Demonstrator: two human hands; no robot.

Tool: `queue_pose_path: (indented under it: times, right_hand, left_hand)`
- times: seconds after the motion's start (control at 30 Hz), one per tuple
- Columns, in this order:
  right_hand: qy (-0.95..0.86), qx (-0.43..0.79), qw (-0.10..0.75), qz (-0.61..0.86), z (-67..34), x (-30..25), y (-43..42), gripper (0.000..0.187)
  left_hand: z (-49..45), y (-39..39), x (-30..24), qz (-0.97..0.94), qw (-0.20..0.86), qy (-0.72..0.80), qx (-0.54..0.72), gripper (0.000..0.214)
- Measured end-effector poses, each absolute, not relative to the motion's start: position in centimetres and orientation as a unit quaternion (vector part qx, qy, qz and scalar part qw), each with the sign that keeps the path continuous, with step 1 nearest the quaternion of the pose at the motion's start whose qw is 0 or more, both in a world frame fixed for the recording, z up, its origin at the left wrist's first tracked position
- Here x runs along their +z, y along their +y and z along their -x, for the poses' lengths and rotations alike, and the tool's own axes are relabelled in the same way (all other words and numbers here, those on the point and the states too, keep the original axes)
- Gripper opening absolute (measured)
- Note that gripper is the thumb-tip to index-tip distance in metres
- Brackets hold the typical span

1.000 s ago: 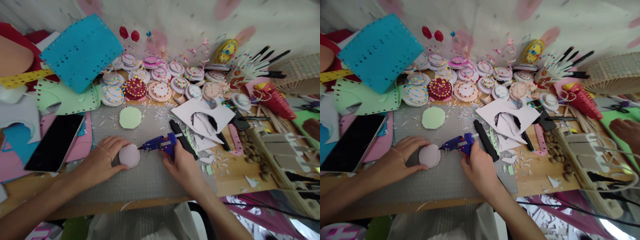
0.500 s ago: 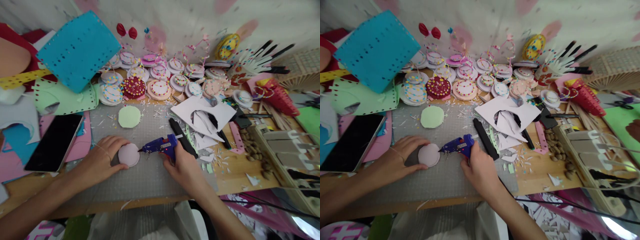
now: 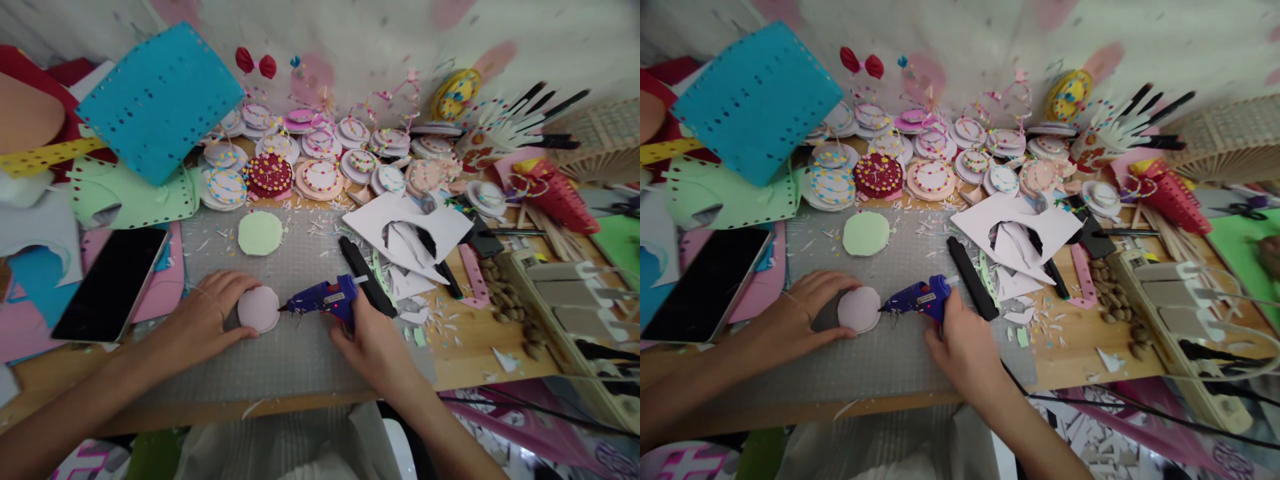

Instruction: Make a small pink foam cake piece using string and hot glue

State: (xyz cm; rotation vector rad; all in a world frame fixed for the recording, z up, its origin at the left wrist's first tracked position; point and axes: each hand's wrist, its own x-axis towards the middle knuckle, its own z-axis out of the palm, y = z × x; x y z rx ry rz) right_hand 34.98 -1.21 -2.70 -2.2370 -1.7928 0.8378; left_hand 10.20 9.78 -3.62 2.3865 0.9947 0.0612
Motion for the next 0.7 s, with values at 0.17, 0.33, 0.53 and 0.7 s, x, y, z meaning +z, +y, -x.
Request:
queue_pose_path:
  times: [0.17, 0.33, 0.53, 0.7]
  right_hand:
    - [-0.596, 0.294, 0.051, 0.746, -34.99, -2.39, -1.44, 0.029]
    - [-0.600, 0.294, 0.050, 0.742, -34.98, -2.33, -1.64, 0.031]
    - [-0.601, 0.278, 0.064, 0.747, -35.07, -2.58, -1.55, 0.031]
    - [-0.597, 0.275, 0.077, 0.750, -35.00, -2.71, -1.09, 0.028]
  left_hand:
    - [-10.10, 9.79, -3.80, -0.892, 0.275, 0.358, 0.032, 0.049]
    - [-10.00, 9.80, -4.08, -0.891, 0.276, 0.358, 0.047, 0.050]
    - [-9.95, 9.78, -4.11, -0.894, 0.275, 0.352, 0.040, 0.048]
    - [-9.99, 9.80, -4.08, -0.893, 0.269, 0.359, 0.035, 0.051]
